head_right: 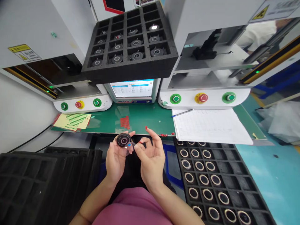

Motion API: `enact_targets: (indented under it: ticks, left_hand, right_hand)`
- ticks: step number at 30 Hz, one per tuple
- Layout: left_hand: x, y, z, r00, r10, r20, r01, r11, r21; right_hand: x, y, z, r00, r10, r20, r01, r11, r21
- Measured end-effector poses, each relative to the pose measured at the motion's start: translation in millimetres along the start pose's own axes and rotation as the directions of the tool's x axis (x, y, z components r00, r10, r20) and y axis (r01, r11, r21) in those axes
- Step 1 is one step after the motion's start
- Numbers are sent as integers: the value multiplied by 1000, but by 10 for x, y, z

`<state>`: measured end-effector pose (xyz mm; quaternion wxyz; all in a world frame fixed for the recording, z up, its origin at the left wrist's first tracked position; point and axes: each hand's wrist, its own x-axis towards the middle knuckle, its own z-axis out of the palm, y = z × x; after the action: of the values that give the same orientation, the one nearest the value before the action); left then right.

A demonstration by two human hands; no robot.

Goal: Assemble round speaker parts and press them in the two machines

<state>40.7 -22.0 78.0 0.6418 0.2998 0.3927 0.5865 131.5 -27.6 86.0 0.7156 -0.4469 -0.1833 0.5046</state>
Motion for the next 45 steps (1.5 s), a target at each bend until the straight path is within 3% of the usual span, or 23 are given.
enact_targets:
  ticks: [9,20,24,27,32,36,39,42,45]
  left_hand:
    - [-10,-80,-1,985,153,84,-163,977,136]
    - [-20,-48,43,997,70,24,-74,968,239]
    - [-42,-80,5,996,72,61,-86,959,270]
    - [-48,-77,-44,996,57,70,-78,935,345]
    - [-1,-2,-54,988,89,128,-147,807,572]
    - [-11,4,32,971,79,227,-213,720,661]
    - [5,-116,109,955,-18,296,-209,667,715]
    - [52,-351,221,883,-203,422,-231,596,769]
    - [82,-588,319,817,-331,472,-248,537,806]
  right_hand:
    - [4,0,79,995,96,-13,-96,995,38]
    - [44,83,-1,995,95,17,-94,995,-15]
    - [60,110,-25,998,-44,-41,41,997,-61]
    - [81,89,-58,989,-128,67,135,984,-117]
    - [202,10,-176,976,35,214,-6,991,-134]
    - [332,-82,-376,942,134,307,-115,990,-78]
    - [372,-143,-629,938,140,316,-129,990,-58]
    - [331,-152,-993,980,82,183,-63,992,-110]
    - [247,-133,-1544,999,13,-35,-20,978,-207]
